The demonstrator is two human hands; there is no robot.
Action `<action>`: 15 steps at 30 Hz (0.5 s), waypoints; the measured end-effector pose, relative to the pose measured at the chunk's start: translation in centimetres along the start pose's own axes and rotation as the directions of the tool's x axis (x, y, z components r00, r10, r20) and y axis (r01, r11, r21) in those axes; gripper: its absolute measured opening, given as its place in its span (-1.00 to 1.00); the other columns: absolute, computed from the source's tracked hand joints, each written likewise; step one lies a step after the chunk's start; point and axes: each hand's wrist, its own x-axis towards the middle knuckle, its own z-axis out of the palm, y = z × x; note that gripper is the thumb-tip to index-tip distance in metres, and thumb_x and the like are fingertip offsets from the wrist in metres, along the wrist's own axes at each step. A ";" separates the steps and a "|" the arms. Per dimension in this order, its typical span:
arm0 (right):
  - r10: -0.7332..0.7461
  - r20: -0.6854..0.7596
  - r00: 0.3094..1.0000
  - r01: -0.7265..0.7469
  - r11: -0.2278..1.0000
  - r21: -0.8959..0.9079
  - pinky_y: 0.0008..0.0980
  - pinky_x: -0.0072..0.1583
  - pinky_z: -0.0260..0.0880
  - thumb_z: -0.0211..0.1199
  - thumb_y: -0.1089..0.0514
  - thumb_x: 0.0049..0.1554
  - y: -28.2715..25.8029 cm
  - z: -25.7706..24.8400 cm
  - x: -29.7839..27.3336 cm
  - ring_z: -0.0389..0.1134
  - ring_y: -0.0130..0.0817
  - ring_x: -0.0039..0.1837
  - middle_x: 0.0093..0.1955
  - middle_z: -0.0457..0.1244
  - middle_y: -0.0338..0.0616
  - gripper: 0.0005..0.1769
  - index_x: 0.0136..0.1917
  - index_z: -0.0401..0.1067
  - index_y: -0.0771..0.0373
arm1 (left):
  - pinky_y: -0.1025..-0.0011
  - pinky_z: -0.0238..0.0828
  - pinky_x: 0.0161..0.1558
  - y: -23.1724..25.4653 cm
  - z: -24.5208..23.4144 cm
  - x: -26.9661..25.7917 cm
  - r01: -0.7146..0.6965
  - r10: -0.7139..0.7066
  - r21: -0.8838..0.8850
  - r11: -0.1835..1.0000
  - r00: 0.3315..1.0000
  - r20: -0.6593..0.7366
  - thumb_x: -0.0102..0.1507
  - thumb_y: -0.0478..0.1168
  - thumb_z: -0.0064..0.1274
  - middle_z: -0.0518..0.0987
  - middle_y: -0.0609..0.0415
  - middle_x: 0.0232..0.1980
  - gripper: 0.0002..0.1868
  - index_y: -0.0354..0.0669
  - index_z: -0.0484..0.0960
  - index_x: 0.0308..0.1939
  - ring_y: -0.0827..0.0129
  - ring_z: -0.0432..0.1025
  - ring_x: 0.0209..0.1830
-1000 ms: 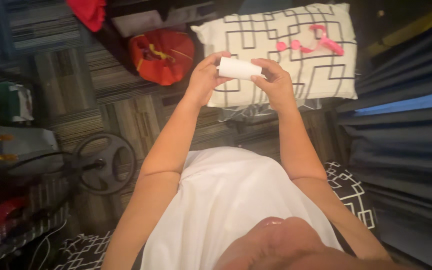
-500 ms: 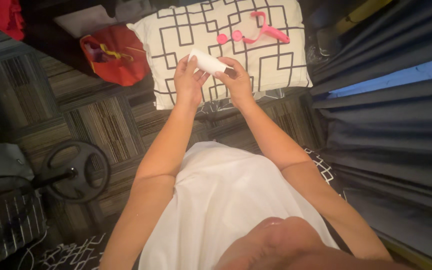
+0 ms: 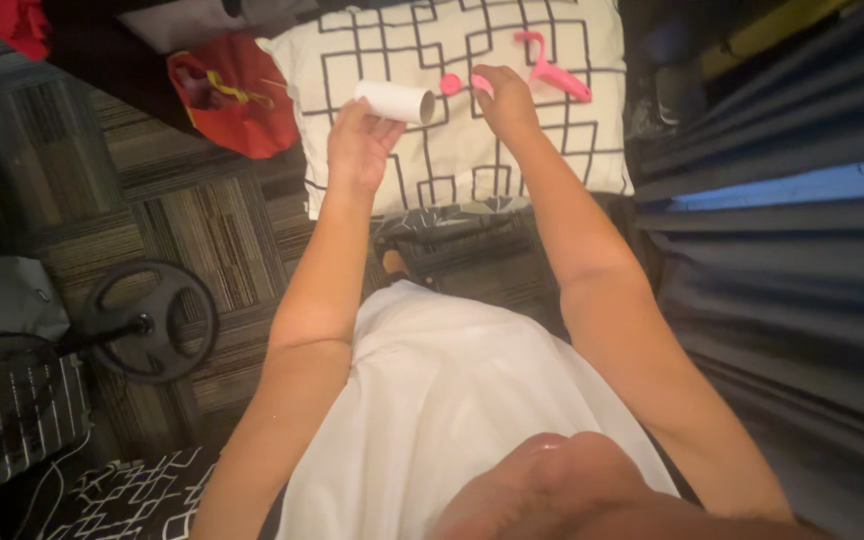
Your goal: The person uses a pink lint roller to clean two patterned pillows on a bed. They roll the device over the surfaces, peel off used adhesive sheets, and replace them with fresh ones from a roll before continuing to clean the pillows.
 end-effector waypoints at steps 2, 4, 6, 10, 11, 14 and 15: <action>-0.085 0.029 0.996 0.089 0.978 -0.186 -0.07 0.23 0.38 0.31 0.27 0.10 1.4 1.0 2.0 0.31 0.10 0.24 0.23 0.29 0.12 -0.53 0.29 0.49 0.18 | -0.09 0.48 0.25 0.3 0.7 0.8 0.112 -0.110 -0.083 0.990 0.994 0.022 0.35 -0.22 -0.02 0.46 -0.30 0.17 -0.58 -0.37 0.33 0.23 -0.18 0.46 0.18; -0.069 0.126 0.990 0.106 0.942 -0.318 0.00 0.18 0.37 0.26 0.25 0.10 2.2 1.8 3.9 0.27 0.16 0.22 0.20 0.26 0.16 -0.55 0.28 0.49 0.15 | -0.12 0.44 0.29 1.0 1.5 1.8 0.182 -0.179 -0.141 0.973 0.983 0.031 0.35 -0.21 -0.02 0.42 -0.36 0.22 -0.53 -0.40 0.30 0.27 -0.21 0.42 0.23; 0.070 0.285 0.956 0.054 0.912 -0.407 0.04 0.15 0.36 0.20 0.20 0.22 2.7 2.5 4.3 0.27 0.13 0.22 0.15 0.26 0.11 -0.66 0.27 0.48 0.08 | -0.15 0.40 0.32 1.4 1.5 2.1 0.223 -0.225 -0.180 0.958 0.974 0.008 0.32 -0.21 -0.03 0.38 -0.41 0.27 -0.50 -0.40 0.27 0.28 -0.27 0.39 0.28; 0.105 0.343 0.933 0.051 0.908 -0.416 0.01 0.16 0.39 0.20 0.21 0.20 3.7 3.0 4.3 0.30 0.06 0.24 0.14 0.26 0.06 -0.85 0.06 0.48 0.11 | -0.17 0.37 0.33 2.7 1.2 3.9 0.217 -0.227 -0.200 0.956 0.973 -0.032 0.35 -0.20 -0.03 0.31 -0.43 0.30 -0.49 -0.43 0.24 0.29 -0.30 0.32 0.34; 0.102 0.334 0.937 0.041 0.918 -0.396 0.02 0.14 0.39 0.20 0.21 0.19 4.0 2.7 4.6 0.30 0.07 0.22 0.13 0.25 0.07 -0.85 0.05 0.47 0.12 | -0.15 0.35 0.32 3.1 1.3 4.8 0.218 -0.229 -0.206 0.954 0.973 -0.032 0.36 -0.20 -0.02 0.32 -0.46 0.30 -0.48 -0.45 0.24 0.30 -0.32 0.34 0.34; 0.153 0.308 0.939 -0.013 0.911 -0.413 0.07 0.05 0.38 0.24 0.20 0.12 3.8 2.1 5.1 0.33 0.10 0.14 0.08 0.26 0.10 -0.84 0.01 0.43 0.16 | -0.14 0.40 0.30 3.4 1.8 7.0 0.209 -0.219 -0.215 0.954 0.975 -0.026 0.34 -0.22 0.01 0.34 -0.44 0.27 -0.50 -0.43 0.26 0.27 -0.32 0.38 0.28; 0.184 0.299 0.936 -0.040 0.901 -0.432 0.08 0.02 0.37 0.25 0.20 0.09 3.4 1.9 5.2 0.34 0.11 0.11 0.06 0.27 0.10 -0.83 -0.01 0.41 0.17 | -0.14 0.43 0.30 3.2 1.9 7.5 0.208 -0.218 -0.216 0.954 0.976 -0.024 0.32 -0.23 0.02 0.35 -0.41 0.26 -0.51 -0.41 0.27 0.25 -0.32 0.39 0.25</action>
